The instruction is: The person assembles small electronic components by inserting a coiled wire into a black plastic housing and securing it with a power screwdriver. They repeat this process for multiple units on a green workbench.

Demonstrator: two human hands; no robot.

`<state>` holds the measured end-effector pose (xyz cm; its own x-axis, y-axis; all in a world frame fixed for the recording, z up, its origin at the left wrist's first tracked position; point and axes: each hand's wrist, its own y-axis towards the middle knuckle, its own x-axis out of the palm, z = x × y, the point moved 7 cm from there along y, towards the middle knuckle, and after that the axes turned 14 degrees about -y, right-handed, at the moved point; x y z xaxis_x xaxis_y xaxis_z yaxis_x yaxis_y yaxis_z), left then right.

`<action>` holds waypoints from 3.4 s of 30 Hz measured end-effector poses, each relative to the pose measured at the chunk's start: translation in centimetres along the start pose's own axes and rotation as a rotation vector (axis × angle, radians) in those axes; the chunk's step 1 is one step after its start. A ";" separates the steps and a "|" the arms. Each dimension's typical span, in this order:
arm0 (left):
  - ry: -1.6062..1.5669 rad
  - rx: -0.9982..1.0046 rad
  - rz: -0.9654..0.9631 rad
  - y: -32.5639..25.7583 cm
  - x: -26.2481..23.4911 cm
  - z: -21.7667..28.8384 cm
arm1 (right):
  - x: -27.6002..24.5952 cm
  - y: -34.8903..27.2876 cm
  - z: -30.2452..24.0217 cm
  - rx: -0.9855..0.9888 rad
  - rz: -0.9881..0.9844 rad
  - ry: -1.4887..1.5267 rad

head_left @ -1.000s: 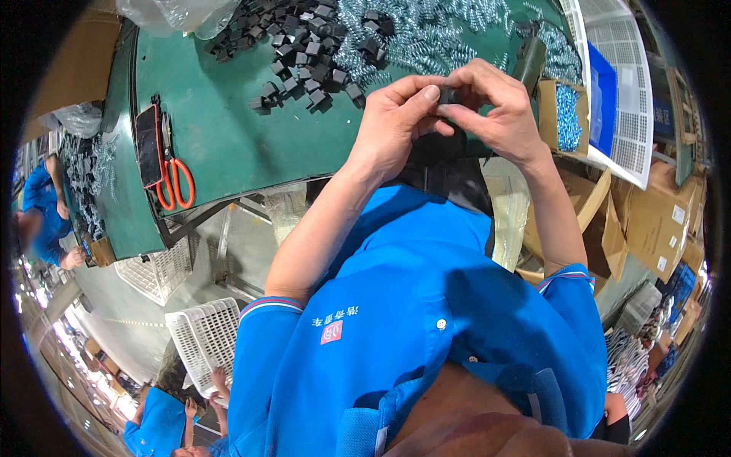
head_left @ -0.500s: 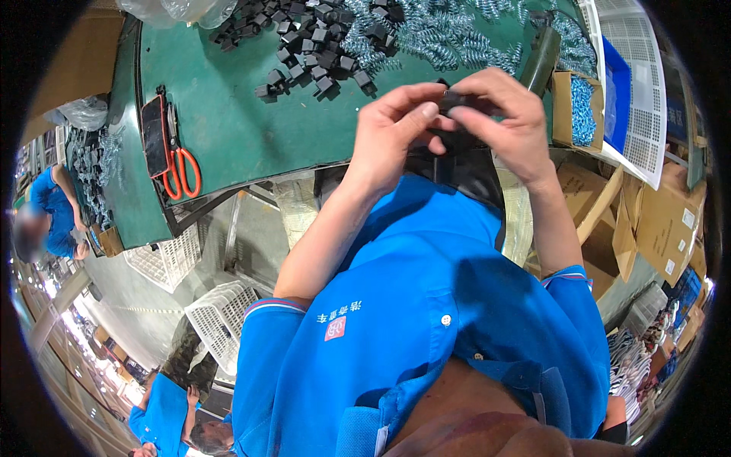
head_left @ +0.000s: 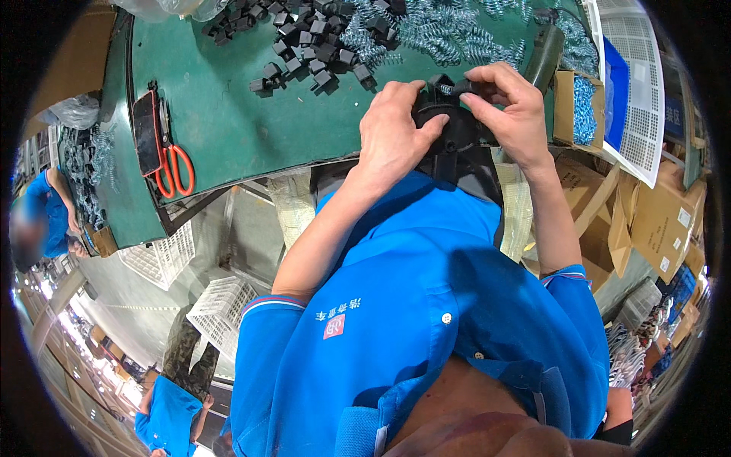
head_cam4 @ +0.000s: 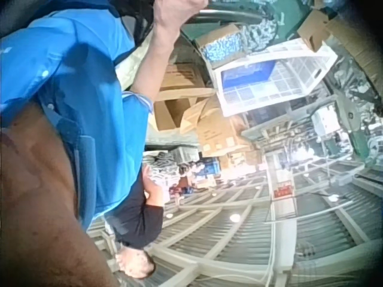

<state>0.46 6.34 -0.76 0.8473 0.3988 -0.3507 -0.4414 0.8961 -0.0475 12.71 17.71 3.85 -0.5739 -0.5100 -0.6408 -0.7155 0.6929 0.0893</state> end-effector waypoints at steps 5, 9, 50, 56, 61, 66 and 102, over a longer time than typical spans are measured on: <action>-0.074 -0.016 -0.004 0.0 0.2 -0.4 | 1.1 0.5 -0.7 -0.128 0.071 -0.270; -0.140 -0.070 -0.045 0.4 0.5 -1.1 | 1.8 0.2 -0.1 -0.084 0.140 -0.308; 0.271 0.378 -0.131 0.5 -0.5 4.7 | 3.2 -4.2 1.5 -0.022 0.332 0.025; 0.360 0.355 -0.007 0.4 1.6 1.7 | 4.4 -4.4 1.4 -0.028 0.367 -0.395; 0.352 0.258 -0.256 0.9 1.7 2.1 | 4.8 -4.9 1.3 -0.102 0.315 -0.477; 0.498 0.277 -0.309 0.9 2.4 2.6 | 4.8 -4.8 1.2 -0.147 0.218 -0.481; 0.876 0.423 -0.325 0.8 5.1 3.3 | -8.0 1.1 -2.2 0.036 0.593 0.665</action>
<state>5.42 9.71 0.53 0.3193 -0.0062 -0.9476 0.0553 0.9984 0.0121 15.63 21.39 10.76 -0.9663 -0.2447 0.0795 -0.2206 0.9469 0.2340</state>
